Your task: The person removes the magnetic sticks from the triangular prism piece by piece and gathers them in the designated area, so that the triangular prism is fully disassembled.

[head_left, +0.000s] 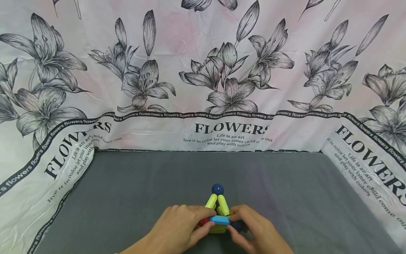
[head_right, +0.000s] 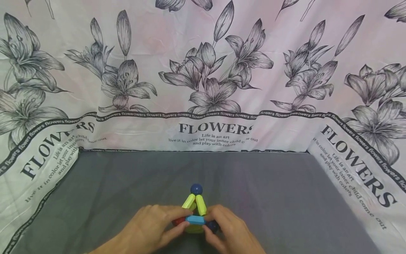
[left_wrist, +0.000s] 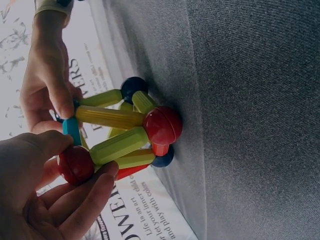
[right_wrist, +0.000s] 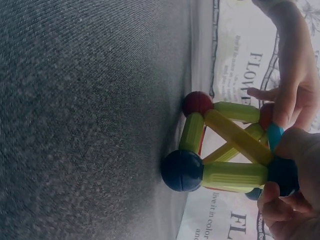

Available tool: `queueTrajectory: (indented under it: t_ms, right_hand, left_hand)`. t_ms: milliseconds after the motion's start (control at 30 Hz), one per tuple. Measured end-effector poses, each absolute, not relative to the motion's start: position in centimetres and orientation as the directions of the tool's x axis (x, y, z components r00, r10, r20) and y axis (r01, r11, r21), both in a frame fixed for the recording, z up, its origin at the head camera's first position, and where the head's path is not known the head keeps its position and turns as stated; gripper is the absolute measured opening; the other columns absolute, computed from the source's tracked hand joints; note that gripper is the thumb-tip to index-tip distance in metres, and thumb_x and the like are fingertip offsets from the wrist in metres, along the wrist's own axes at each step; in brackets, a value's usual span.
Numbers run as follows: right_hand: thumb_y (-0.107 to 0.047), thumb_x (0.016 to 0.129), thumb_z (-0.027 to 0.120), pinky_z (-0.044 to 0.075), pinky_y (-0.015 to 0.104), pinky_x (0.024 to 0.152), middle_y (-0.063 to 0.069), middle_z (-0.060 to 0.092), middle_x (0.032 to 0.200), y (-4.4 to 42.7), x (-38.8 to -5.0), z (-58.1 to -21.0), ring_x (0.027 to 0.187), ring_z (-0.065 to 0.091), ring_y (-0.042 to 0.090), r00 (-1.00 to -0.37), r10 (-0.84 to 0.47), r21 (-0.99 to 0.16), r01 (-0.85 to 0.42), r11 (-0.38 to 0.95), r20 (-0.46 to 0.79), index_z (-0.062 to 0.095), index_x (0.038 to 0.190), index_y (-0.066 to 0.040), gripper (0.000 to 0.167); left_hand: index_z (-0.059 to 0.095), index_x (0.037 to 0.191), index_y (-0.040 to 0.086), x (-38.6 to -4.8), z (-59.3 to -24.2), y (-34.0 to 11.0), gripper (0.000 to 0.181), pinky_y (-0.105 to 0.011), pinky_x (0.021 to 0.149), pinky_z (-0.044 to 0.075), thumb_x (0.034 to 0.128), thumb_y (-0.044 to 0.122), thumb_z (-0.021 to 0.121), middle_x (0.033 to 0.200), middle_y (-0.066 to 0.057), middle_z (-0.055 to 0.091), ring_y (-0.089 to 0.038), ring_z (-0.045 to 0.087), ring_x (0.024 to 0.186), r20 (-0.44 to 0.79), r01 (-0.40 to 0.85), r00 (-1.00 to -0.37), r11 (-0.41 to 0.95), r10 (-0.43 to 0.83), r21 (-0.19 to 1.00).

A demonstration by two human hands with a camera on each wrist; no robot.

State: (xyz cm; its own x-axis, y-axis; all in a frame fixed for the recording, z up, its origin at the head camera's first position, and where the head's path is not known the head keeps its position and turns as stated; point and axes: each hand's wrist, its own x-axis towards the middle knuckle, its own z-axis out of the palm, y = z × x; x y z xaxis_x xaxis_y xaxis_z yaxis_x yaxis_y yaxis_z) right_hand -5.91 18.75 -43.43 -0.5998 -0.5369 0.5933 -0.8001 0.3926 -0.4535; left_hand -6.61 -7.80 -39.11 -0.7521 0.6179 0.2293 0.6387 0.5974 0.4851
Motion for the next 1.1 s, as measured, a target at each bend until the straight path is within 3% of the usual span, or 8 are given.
queueTrajectory:
  t_ms: [133,400,733,1100]
  right_hand:
    - [-0.023,0.105,0.067,0.051,0.009,0.073,-0.002,0.064,0.116,18.80,-5.88,-43.39,0.088,0.064,0.003,-0.597,-0.551,-0.453,-0.802,0.389,0.583,0.059,0.116,-0.011,0.018]
    - [-0.010,0.095,0.082,0.052,0.010,0.073,-0.003,0.064,0.119,19.16,-5.84,-42.98,0.089,0.064,0.001,-0.612,-0.584,-0.496,-0.785,0.371,0.533,0.057,0.120,-0.012,0.035]
    - [-0.026,0.104,0.070,0.050,0.008,0.073,-0.003,0.067,0.112,19.18,-5.80,-43.18,0.088,0.064,0.002,-0.594,-0.562,-0.448,-0.804,0.391,0.575,0.058,0.117,-0.010,0.023]
    - [-0.010,0.091,0.085,0.050,0.009,0.061,-0.001,0.069,0.110,19.45,-5.60,-43.16,0.087,0.067,0.003,-0.637,-0.506,-0.515,-0.770,0.377,0.582,0.056,0.112,-0.009,0.036]
  left_hand:
    - [0.075,0.115,0.027,-6.64,-39.21,-7.78,0.014,-0.011,0.050,0.037,0.1061,0.035,0.067,0.079,0.024,0.057,0.010,0.046,0.062,0.240,0.645,-0.749,0.596,0.618,0.479]
    - [0.075,0.112,0.028,-6.64,-39.34,-7.88,0.013,-0.011,0.050,0.037,0.1061,0.036,0.068,0.079,0.024,0.054,0.010,0.045,0.061,0.241,0.651,-0.744,0.596,0.623,0.469]
    - [0.075,0.114,0.028,-6.70,-39.18,-7.68,0.014,-0.011,0.051,0.038,0.1065,0.036,0.067,0.084,0.023,0.059,0.009,0.045,0.061,0.217,0.645,-0.742,0.587,0.635,0.490]
    - [0.076,0.118,0.027,-6.72,-39.34,-7.74,0.018,-0.009,0.054,0.041,0.1070,0.037,0.066,0.103,0.018,0.072,0.011,0.051,0.066,0.221,0.653,-0.733,0.577,0.643,0.490]
